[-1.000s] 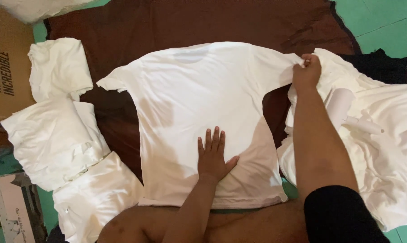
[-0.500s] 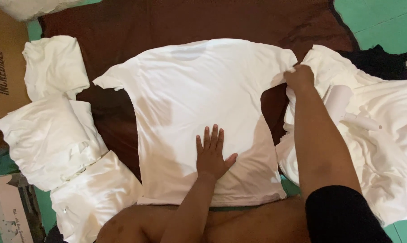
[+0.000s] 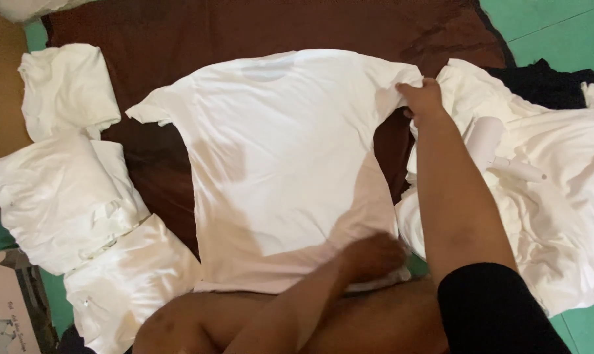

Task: The person sits on the floor and folds white t-shirts. They smooth each shirt with a lint roller, fold the sides and bottom, and stack the finished shirts. The person repeats this process for multiple shirts.

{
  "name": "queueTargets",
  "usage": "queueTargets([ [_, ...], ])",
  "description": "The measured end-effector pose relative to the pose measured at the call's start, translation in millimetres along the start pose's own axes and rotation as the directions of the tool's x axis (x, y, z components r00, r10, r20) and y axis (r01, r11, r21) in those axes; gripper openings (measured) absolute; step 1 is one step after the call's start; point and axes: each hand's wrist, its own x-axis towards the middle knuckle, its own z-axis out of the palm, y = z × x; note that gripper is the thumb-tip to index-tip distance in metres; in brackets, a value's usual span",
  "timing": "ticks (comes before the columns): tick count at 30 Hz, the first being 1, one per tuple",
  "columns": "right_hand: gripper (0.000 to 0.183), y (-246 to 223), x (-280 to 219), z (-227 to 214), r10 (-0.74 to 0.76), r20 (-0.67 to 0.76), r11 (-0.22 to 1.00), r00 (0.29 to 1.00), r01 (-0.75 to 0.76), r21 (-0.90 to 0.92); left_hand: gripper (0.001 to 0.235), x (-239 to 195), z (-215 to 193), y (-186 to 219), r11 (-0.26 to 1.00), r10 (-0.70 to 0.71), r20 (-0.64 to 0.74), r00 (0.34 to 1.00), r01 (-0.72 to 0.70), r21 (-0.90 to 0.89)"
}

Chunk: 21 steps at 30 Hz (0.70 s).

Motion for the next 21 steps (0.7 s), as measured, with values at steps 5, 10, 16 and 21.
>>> queueTargets([
  [5, 0.081, -5, 3, 3, -0.016, -0.021, 0.998, 1.0, 0.014, -0.064, 0.016, 74, -111, 40, 0.995, -0.057, 0.412, 0.91, 0.017, 0.1],
  [10, 0.07, -31, -14, 11, -0.032, -0.04, 0.99, 0.999, 0.026, -0.136, 0.023, 97, -160, 39, 0.992, -0.074, 0.594, 0.801, -0.003, 0.127],
  [16, 0.031, -82, -35, 73, -0.055, -0.04, 0.973, 0.998, 0.063, 0.223, 0.072, 128, -280, 46, 0.969, -0.105, 0.954, 0.28, 0.246, 0.034],
  [21, 0.014, -86, -37, 170, -0.352, -0.035, 0.903, 0.935, 0.349, 0.251, 0.047, 69, -269, 46, 0.114, -0.347, 0.904, -0.251, 0.945, 0.306],
])
